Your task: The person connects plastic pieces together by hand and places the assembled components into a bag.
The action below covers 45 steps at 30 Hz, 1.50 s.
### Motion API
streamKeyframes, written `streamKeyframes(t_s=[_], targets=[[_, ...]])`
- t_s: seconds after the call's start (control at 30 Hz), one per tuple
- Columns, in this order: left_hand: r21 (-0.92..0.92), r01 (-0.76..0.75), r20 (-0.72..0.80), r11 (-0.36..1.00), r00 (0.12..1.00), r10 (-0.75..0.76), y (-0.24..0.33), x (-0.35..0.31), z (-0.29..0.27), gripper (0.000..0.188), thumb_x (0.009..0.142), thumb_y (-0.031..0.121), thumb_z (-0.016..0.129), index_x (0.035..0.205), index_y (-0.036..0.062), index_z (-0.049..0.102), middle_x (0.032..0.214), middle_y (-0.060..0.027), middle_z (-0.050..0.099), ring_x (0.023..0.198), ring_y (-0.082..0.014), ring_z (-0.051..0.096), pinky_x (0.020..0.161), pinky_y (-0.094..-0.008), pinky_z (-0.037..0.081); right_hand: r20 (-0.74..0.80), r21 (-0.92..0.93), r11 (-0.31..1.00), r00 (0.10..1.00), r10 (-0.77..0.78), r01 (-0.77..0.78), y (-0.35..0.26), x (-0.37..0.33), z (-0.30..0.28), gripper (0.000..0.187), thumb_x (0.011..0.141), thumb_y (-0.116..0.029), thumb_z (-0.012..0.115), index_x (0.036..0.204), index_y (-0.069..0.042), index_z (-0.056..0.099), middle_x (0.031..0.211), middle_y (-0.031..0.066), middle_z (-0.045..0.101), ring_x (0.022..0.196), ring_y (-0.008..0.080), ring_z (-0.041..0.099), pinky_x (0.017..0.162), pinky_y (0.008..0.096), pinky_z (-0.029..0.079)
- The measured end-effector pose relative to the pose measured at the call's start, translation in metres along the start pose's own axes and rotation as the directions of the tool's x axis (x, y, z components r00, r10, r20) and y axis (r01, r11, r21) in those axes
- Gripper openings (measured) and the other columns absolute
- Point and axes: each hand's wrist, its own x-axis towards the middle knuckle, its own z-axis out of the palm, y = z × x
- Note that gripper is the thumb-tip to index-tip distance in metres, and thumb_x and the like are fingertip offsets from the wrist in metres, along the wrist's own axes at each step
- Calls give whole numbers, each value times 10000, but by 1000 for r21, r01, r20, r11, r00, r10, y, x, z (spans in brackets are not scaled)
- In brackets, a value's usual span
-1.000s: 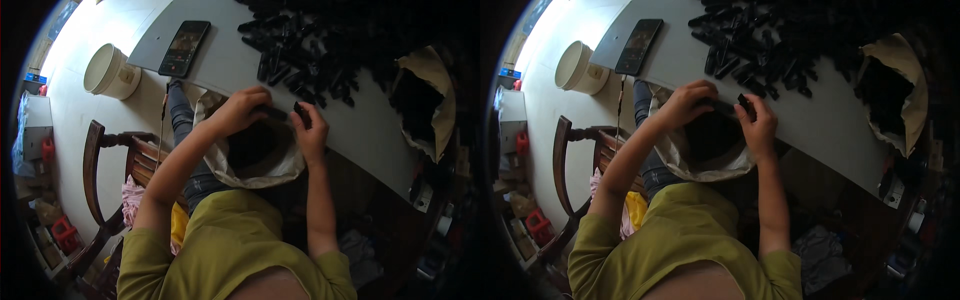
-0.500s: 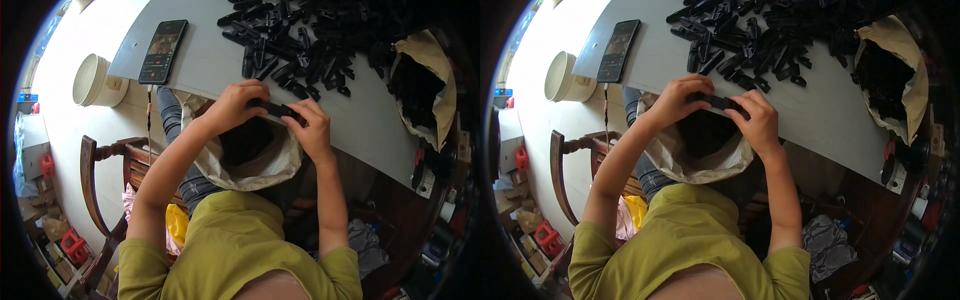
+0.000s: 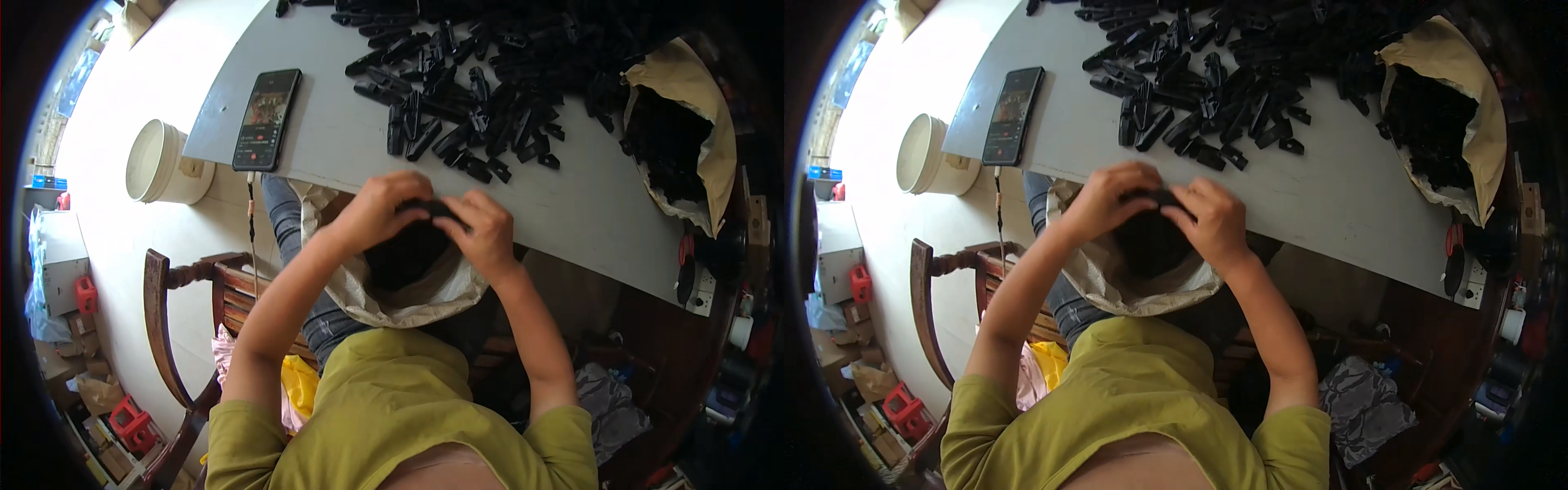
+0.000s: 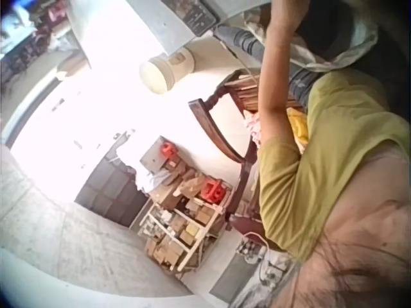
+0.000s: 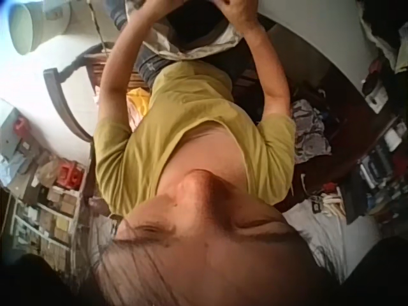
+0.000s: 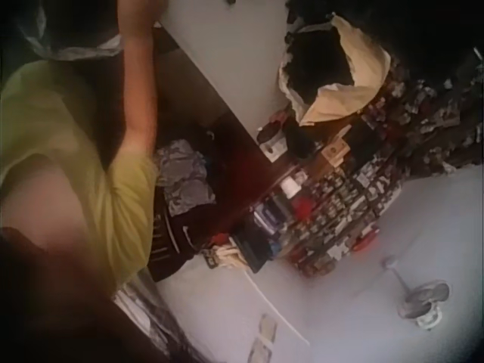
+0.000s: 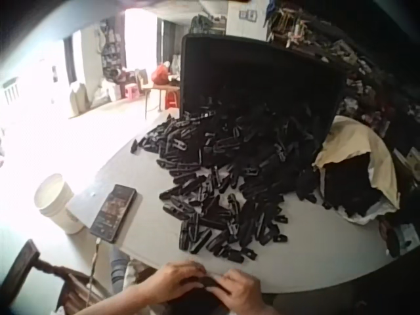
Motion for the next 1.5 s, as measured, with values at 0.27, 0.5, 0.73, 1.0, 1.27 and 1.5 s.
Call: streamKeyframes(t_s=[0.27,0.5,0.73,1.0,1.27,1.5], targets=[[133,67,-197,989,980,-40,24,-12,-17,198,745,77,695,915,30,606,909,-129,593,896,-327,582,775,-383,478,-143,-73,991,984,101,-112,14,15,-16,306,764,-114,726,1048,-42,638,935,87,573,681,224,563,620,315,469],[544,215,-336,811,942,-24,6,40,16,277,724,124,690,945,52,540,918,-107,533,877,-298,550,715,-383,475,-230,-196,971,969,91,-138,20,14,-6,251,790,-108,691,1015,-44,600,996,111,592,846,310,614,719,371,497],[656,225,-340,721,940,16,0,23,12,244,708,119,648,921,69,539,910,-73,543,853,-257,554,690,-369,478,69,-172,985,998,-7,19,-16,17,9,239,786,-146,685,1001,-61,621,920,109,605,799,321,624,653,395,500],[564,52,-196,824,978,72,6,-1,-1,215,731,79,624,936,80,559,946,-73,569,907,-269,551,741,-366,474,-124,-177,979,989,83,-105,13,28,11,227,825,-202,682,981,-45,630,849,113,596,726,309,622,605,383,491],[184,-1,-112,983,993,22,4,-12,-14,281,712,48,695,969,56,582,977,-97,596,939,-308,556,827,-375,455,9,238,959,987,159,-157,-5,22,5,275,732,-38,737,994,-14,655,888,84,587,632,183,575,576,286,481],[8,68,-63,998,996,-67,-11,-5,-18,248,654,16,732,873,18,614,925,-107,625,896,-299,600,790,-359,485,143,157,984,988,56,-78,0,22,-11,261,669,-15,761,916,5,679,810,63,565,610,138,519,540,267,416]])
